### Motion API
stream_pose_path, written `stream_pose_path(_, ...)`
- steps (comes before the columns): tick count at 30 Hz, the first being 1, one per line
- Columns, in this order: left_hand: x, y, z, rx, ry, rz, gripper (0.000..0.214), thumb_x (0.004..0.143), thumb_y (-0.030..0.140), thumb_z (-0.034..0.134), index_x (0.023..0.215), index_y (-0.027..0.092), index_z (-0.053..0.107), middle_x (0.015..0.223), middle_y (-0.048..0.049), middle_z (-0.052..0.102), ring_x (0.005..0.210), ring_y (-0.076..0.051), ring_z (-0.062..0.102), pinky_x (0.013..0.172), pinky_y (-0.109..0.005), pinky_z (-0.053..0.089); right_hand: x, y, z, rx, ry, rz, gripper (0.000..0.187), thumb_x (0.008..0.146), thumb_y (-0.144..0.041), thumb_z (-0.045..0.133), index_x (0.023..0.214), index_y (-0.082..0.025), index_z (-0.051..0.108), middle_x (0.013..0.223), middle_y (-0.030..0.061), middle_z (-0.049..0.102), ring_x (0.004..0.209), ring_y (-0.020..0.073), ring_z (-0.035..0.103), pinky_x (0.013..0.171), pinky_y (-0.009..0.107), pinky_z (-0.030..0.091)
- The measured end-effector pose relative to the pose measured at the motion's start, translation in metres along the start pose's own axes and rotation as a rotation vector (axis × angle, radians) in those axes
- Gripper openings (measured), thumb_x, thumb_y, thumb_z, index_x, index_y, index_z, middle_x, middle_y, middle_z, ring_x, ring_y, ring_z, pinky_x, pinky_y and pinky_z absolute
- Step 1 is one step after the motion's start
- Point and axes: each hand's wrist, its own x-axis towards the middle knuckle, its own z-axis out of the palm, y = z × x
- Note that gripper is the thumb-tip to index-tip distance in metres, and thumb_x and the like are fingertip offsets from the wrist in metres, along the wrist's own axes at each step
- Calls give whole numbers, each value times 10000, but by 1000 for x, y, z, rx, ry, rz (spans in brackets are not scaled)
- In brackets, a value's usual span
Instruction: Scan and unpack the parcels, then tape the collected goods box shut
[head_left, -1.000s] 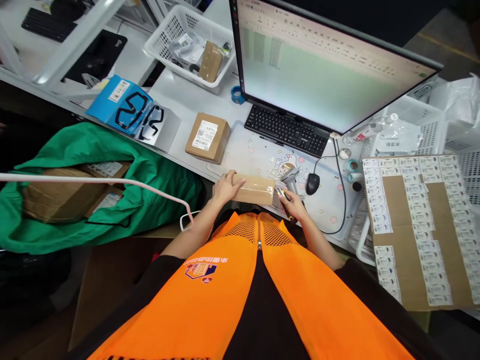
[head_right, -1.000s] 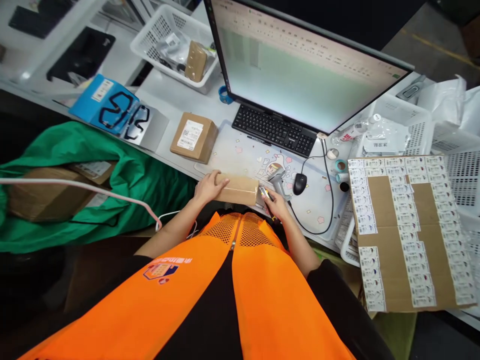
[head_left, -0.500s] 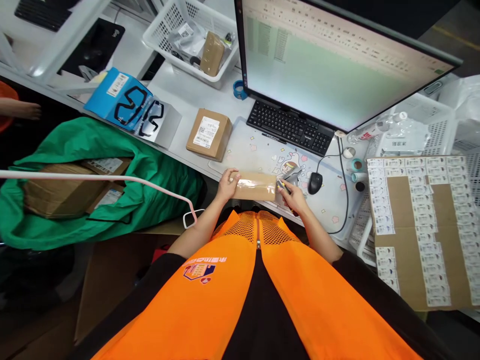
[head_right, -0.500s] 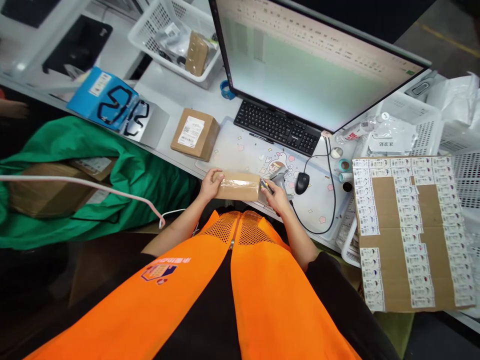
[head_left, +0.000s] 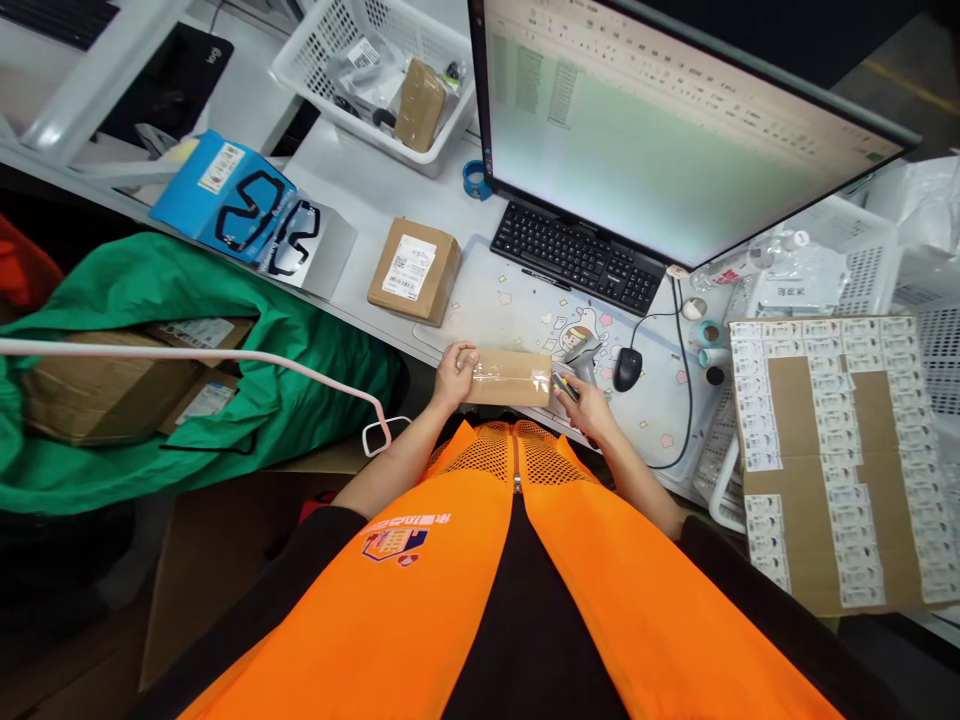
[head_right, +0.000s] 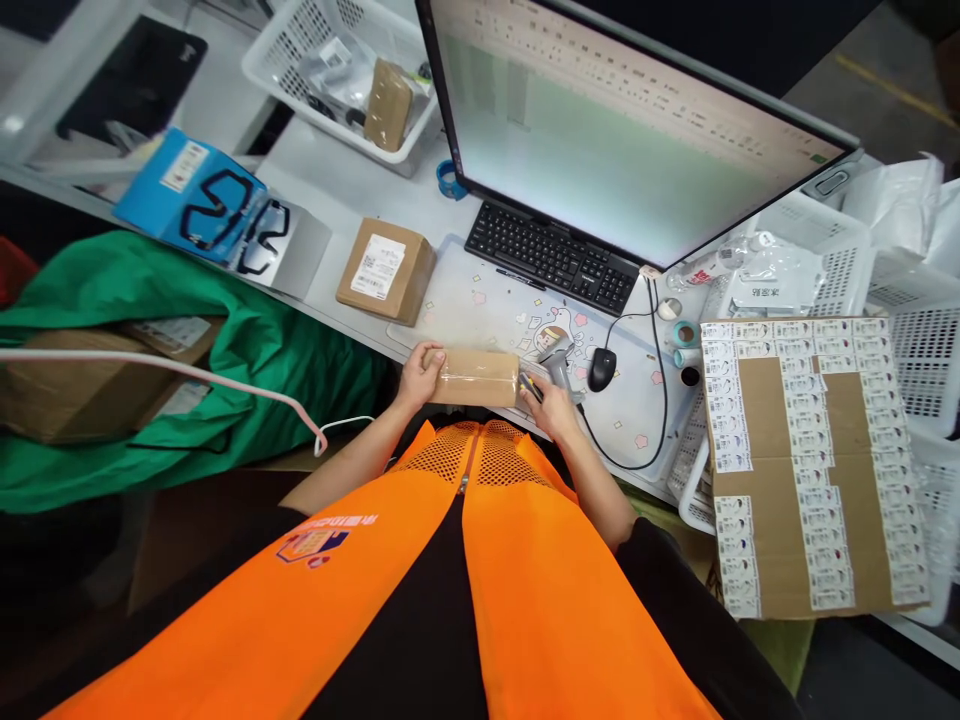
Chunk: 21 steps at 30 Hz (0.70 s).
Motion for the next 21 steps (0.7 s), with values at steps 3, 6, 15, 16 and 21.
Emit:
stream_pose_path(3, 0, 3, -1, 9, -3, -15, 189, 1006, 346, 608, 1124, 215, 676, 1186, -83, 736, 1116, -258, 682, 1015, -369, 532, -6, -4, 0, 105, -51, 75, 549, 1041, -428, 610, 1524, -169, 648, 747, 28, 731, 508, 189, 678, 750, 372, 628)
stream_pose_path(6, 0, 6, -2, 13, -11, -13, 179, 995, 330, 615, 1114, 213, 679, 1182, -86, 736, 1120, -261, 680, 1012, -369, 532, -13, -4, 2, 161, -70, 86, 569, 1029, -443, 625, 1510, -140, 654, 664, 2, 679, 449, 186, 640, 668, 359, 611)
stream_pose_path(15, 0, 7, -5, 13, -59, -26, 176, 991, 319, 628, 1124, 215, 677, 1157, -78, 737, 1093, -261, 685, 1040, -388, 538, -32, 5, 18, 214, -49, 34, 560, 997, -483, 604, 1454, -174, 698, 739, 28, 736, 527, 194, 669, 691, 340, 612)
stream_pose_path(16, 0, 6, -5, 13, -64, -29, 178, 994, 322, 629, 1130, 216, 674, 1150, -76, 736, 1089, -260, 686, 1047, -392, 538, -35, 5, 23, 228, -44, 39, 559, 992, -497, 604, 1439, -177, 707, 735, 28, 736, 545, 197, 674, 671, 329, 605)
stream_pose_path(21, 8, 1, -5, -8, -106, -2, 180, 1018, 313, 601, 1164, 217, 646, 1204, -86, 725, 1169, -254, 676, 1096, -398, 525, -47, 16, 28, 310, -13, 118, 598, 968, -518, 585, 1434, -155, 676, 669, -1, 697, 498, 192, 632, 557, 302, 556)
